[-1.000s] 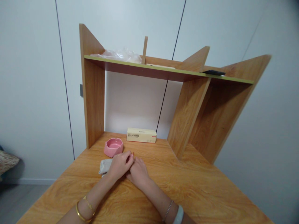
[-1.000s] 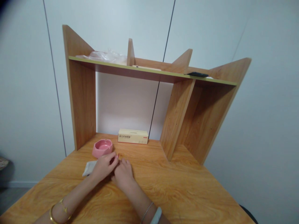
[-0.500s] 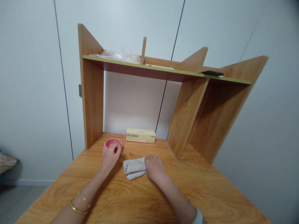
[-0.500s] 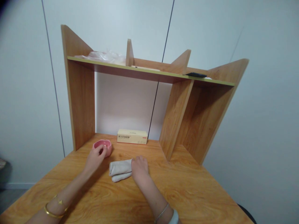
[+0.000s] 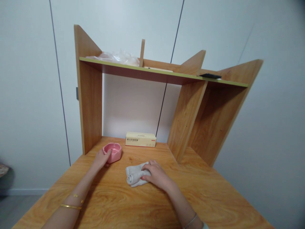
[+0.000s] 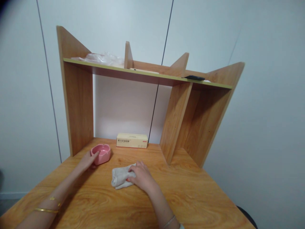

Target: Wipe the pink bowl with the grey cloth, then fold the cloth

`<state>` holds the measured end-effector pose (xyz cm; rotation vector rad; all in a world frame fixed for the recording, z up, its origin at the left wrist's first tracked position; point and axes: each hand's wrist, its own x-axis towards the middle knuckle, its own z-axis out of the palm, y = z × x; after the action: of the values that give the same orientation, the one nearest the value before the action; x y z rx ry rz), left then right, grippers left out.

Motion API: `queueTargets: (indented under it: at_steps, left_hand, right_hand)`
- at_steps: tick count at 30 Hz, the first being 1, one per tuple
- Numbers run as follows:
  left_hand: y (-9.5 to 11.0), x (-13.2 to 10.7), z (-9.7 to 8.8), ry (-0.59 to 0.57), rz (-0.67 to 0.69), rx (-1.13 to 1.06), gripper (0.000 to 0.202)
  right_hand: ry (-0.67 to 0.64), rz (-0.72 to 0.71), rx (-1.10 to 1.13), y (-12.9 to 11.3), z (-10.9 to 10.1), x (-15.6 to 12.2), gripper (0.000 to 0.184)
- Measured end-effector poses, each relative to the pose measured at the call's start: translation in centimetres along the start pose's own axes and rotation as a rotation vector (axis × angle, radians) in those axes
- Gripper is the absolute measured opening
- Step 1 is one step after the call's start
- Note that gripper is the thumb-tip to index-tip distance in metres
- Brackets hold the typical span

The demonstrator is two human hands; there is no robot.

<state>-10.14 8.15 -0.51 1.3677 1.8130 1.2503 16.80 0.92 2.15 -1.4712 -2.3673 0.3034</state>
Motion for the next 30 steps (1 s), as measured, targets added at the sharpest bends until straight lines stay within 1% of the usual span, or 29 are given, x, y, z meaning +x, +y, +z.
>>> queueTargets:
  at_steps: [2, 3, 7, 11, 13, 15, 17, 18, 21, 23, 24, 26, 27, 28, 30]
  left_hand:
    - [0.0, -0.3, 0.3, -0.059, -0.069, -0.061, 0.044]
    - [0.1, -0.4, 0.3, -0.068, -0.096, -0.078, 0.043]
    - [0.4, -0.5, 0.3, -0.043, -0.158, -0.168, 0.041]
    - [1.1, -1.0, 0.5, -0.048, -0.199, -0.287, 0.041]
    - [1.7, -1.6, 0.9, -0.072, -0.205, -0.339, 0.04]
    - [2.3, -2.4, 1.3, -0.106, -0.206, -0.4, 0.038]
    - [2.8, -3.4, 1.9, -0.208, -0.212, -0.542, 0.039]
    - [3.1, -3.9, 2.2, -0.263, -0.207, -0.572, 0.04]
    - [3.6, -5.2, 3.3, -0.383, -0.192, -0.545, 0.049]
    - [3.8, -5.8, 4.0, -0.413, -0.187, -0.483, 0.059]
    - [3.8, -6.0, 4.3, -0.423, -0.179, -0.46, 0.064]
    - [3.7, -6.4, 4.9, -0.439, -0.133, -0.453, 0.07]
    - [3.6, -6.6, 5.2, -0.441, -0.117, -0.454, 0.072]
    - [3.4, -6.7, 5.5, -0.438, -0.112, -0.451, 0.074]
    - [3.0, -6.8, 6.1, -0.406, -0.098, -0.419, 0.076]
  right_hand:
    - [0.025, -0.013, 0.021, 0.6, 0.2, 0.1, 0.016]
    - [0.041, -0.017, 0.029, 0.9, 0.2, 0.1, 0.014]
    - [0.129, 0.0, 0.09, 2.0, 0.3, 0.2, 0.014]
    - [0.246, 0.095, 0.239, 3.0, 0.3, 0.5, 0.015]
    - [0.349, 0.151, 0.336, 3.6, -0.3, 0.7, 0.018]
    - [0.488, 0.204, 0.401, 4.5, -1.5, 0.8, 0.021]
    - [0.622, 0.275, 0.416, 5.5, -3.3, 0.8, 0.024]
    - [0.682, 0.309, 0.413, 6.0, -4.4, 0.8, 0.026]
    - [0.876, 0.346, 0.402, 6.6, -8.1, 0.4, 0.03]
    - [0.985, 0.327, 0.364, 6.3, -10.1, 0.1, 0.037]
    - [1.013, 0.314, 0.333, 6.0, -10.8, 0.0, 0.039]
    - [1.003, 0.289, 0.262, 5.0, -11.0, 0.0, 0.041]
    - [0.972, 0.275, 0.236, 4.5, -10.6, 0.1, 0.04]
    - [0.93, 0.261, 0.22, 4.0, -9.9, 0.3, 0.039]
    - [0.823, 0.227, 0.205, 3.1, -7.5, 0.7, 0.038]
